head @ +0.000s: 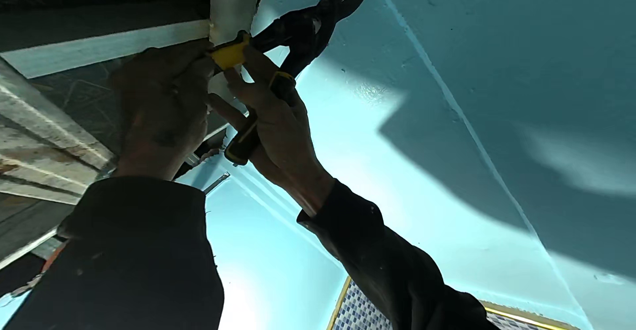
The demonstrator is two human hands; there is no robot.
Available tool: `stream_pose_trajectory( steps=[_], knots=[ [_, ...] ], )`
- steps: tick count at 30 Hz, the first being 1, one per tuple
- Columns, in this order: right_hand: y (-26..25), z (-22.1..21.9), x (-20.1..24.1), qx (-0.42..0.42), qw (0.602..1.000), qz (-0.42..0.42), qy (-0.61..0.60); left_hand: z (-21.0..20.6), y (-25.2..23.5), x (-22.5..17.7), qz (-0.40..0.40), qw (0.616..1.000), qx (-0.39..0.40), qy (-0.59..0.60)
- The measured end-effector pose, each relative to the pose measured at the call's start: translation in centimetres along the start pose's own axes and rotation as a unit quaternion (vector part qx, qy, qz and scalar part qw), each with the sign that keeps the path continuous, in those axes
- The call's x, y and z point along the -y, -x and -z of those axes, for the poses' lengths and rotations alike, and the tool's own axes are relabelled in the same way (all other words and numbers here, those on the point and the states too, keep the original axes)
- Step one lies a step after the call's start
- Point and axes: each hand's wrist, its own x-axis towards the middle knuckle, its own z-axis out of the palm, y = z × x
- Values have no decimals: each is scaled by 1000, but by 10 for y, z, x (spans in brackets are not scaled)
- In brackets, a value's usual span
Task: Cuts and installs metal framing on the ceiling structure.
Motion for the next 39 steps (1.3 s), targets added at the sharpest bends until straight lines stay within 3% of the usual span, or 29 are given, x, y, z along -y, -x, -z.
stream_pose_trajectory(
  steps=[13,21,39],
  knots=[
    [-3,-23,-4,-86,991,9,105,5,4,-19,-3,1000,-1,-11],
    [0,-21,1,-72,995,-6,72,3,3,-3,-22,999,-20,21],
    [0,-23,3,-110,974,10,198,6,17,-17,-15,997,9,76]
  ],
)
